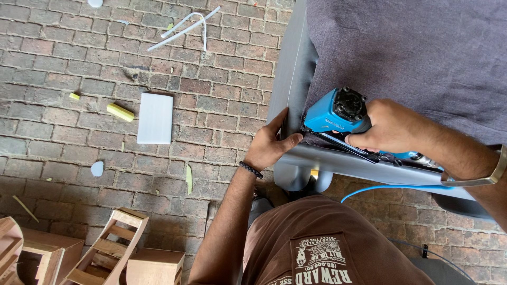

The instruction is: The person cuts excess fabric from a cushion using scissors and then uses a pneumatic staple gun to attach the fabric to the cushion frame. The person trims the fabric and staples it along the edges to secure it in place.

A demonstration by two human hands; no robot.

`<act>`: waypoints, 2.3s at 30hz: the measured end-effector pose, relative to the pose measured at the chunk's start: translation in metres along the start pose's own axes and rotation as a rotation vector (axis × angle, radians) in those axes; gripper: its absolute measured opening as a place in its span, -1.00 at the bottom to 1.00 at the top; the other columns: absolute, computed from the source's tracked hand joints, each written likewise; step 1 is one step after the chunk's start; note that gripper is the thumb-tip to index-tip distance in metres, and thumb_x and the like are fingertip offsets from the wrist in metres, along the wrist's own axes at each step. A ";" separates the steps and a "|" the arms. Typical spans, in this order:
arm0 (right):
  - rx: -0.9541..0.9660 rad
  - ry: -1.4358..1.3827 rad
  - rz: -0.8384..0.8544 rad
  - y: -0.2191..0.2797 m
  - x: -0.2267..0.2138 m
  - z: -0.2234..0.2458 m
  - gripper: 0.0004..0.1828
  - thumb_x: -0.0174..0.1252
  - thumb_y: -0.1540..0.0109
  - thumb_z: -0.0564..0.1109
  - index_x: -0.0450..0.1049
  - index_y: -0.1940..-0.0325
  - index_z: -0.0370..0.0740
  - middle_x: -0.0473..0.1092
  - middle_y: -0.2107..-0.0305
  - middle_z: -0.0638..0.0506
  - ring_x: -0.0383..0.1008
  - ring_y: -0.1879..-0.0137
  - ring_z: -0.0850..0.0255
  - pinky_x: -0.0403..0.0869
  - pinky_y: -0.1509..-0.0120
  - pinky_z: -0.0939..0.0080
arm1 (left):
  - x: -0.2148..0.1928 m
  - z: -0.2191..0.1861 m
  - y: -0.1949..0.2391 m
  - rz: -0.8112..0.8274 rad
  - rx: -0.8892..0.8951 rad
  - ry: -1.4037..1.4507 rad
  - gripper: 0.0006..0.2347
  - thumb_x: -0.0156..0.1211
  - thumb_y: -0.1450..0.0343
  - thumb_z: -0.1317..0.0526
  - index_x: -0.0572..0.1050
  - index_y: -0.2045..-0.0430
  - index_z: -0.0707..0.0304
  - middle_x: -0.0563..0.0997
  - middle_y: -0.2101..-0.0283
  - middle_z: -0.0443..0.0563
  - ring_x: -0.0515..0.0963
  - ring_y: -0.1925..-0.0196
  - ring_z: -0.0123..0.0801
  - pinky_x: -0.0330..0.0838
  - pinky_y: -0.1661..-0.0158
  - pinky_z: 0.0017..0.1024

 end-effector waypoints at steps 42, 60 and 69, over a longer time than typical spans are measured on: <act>0.199 -1.059 -0.642 0.035 -0.026 -0.124 -0.25 0.33 -0.04 -0.30 0.40 -0.36 -0.24 0.63 0.21 -0.06 0.60 0.15 0.27 0.59 0.08 0.24 | -0.095 0.053 -0.114 -0.213 -0.389 0.255 -0.77 0.13 -0.47 0.23 0.60 0.06 0.28 0.74 0.19 0.02 0.69 0.15 -0.39 0.56 0.09 -0.38; 1.098 -0.765 -0.966 0.025 -0.022 0.000 -0.18 0.47 -0.08 0.06 0.38 -0.41 0.01 0.63 0.23 -0.12 0.67 0.28 0.16 0.61 0.10 0.15 | -0.137 -0.011 -0.353 0.428 0.048 -0.199 -0.80 0.24 -0.45 0.25 0.60 0.06 0.21 0.73 0.17 0.04 0.60 0.29 -0.31 0.53 0.31 -0.45; 1.487 -0.354 -1.044 0.044 0.015 -0.051 -0.20 0.47 -0.08 0.14 0.48 -0.42 0.13 0.57 0.26 -0.26 0.65 0.19 -0.07 0.59 0.07 -0.03 | -0.074 -0.103 -0.492 0.345 0.437 -0.411 -0.56 0.17 -0.45 -0.01 0.42 -0.18 0.19 0.47 -0.27 0.21 0.46 -0.25 -0.08 0.38 -0.13 0.02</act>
Point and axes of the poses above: each hand's wrist, its own y-axis away from the middle knuckle, its own x-axis out of the palm, z = x × y, the point moved 9 cm from there along -y, towards the middle knuckle
